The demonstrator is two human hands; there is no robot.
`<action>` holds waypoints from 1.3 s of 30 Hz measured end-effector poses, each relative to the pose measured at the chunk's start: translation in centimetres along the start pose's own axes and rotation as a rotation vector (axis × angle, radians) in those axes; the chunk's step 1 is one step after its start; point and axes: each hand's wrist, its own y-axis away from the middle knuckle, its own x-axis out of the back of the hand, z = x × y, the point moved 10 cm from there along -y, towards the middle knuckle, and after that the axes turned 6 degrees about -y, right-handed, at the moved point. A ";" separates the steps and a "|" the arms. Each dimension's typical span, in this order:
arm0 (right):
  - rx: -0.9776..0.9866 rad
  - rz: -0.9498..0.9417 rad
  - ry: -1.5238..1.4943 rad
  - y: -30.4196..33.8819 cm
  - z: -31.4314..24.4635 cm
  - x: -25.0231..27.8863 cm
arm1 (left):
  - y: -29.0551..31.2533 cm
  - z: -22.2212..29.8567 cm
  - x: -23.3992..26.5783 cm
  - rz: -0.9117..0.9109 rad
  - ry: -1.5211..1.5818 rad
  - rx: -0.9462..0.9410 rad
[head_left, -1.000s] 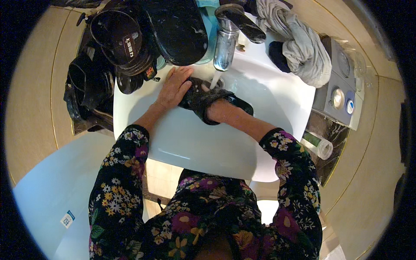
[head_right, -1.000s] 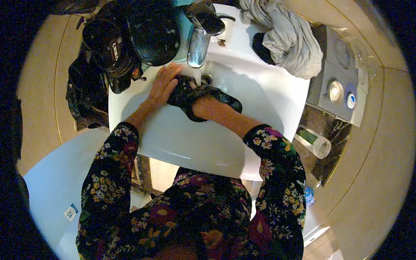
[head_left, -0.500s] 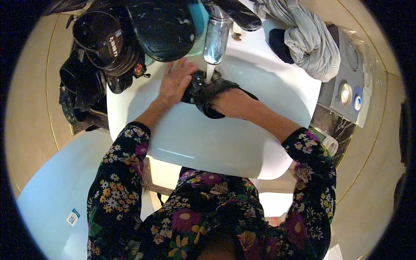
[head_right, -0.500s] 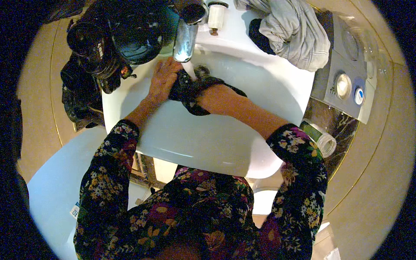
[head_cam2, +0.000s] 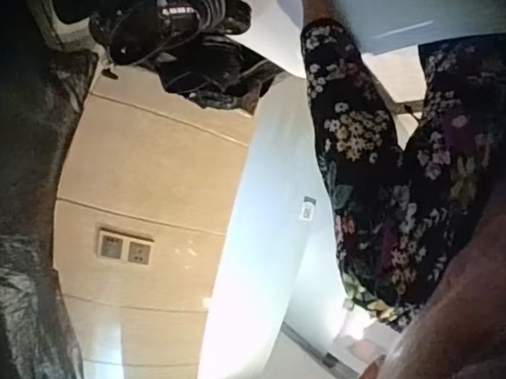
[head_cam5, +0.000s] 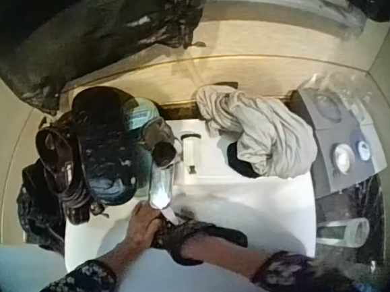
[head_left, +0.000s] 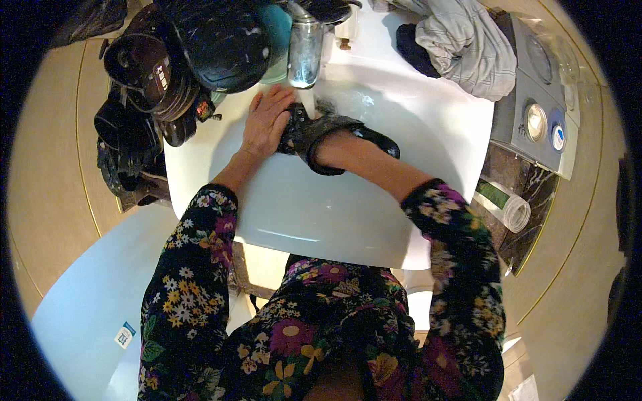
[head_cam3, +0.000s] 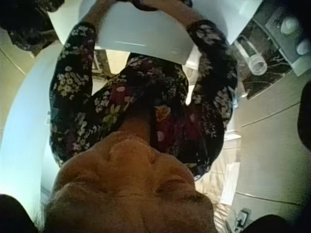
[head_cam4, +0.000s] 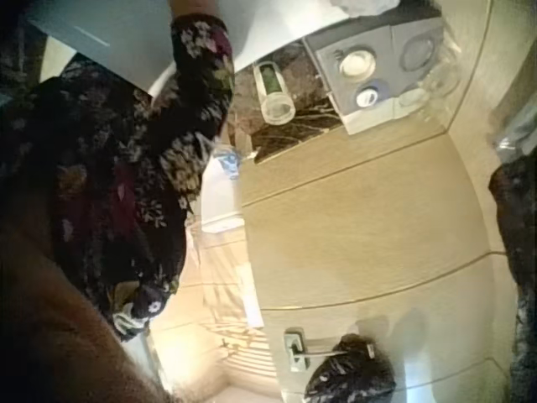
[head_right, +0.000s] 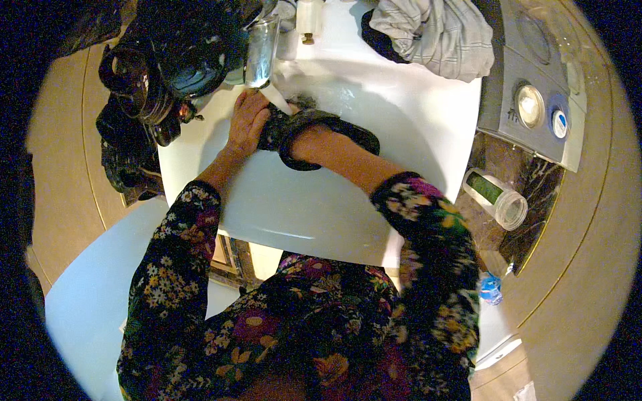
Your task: The person washes multiple pairs of slippers in a bathroom sink. They scrub each slipper with soapy water, rinse them under the tap, and place them aside. The person also rinses their hands and the sink basin during the process.
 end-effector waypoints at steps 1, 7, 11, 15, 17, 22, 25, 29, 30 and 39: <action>0.062 -0.166 0.137 1.1 -0.1 -0.6 | 0.3 -0.2 -0.1 0.003 -0.008 0.008; 0.063 -0.223 0.175 4.1 0.0 0.9 | 0.3 0.4 0.0 0.056 -0.018 -0.035; 0.162 -0.247 0.264 1.3 -1.5 0.6 | 0.4 0.0 -0.1 0.055 0.011 -0.034; 0.170 -0.152 0.160 0.0 0.1 0.1 | -0.4 0.2 0.4 0.039 -0.050 -0.029; 0.260 -0.079 0.215 1.0 -0.2 -0.1 | -0.3 0.2 -0.5 -0.002 -0.108 -0.049; 0.206 -0.173 0.250 6.8 -1.3 2.2 | 0.3 0.2 -0.9 -0.059 -0.212 -0.050; 0.239 -0.110 0.259 7.0 -1.6 2.6 | 0.1 0.0 -1.4 -0.095 -0.266 -0.013; 0.172 -0.150 0.172 4.5 -0.8 1.4 | -0.1 -0.2 -1.3 -0.084 -0.260 0.015; 0.170 -0.118 0.181 3.3 -0.7 1.0 | 0.0 -0.5 -1.3 -0.110 -0.247 0.015; -0.144 0.218 -0.316 5.1 -1.3 4.5 | 0.4 0.0 -0.2 -0.026 -0.345 -0.036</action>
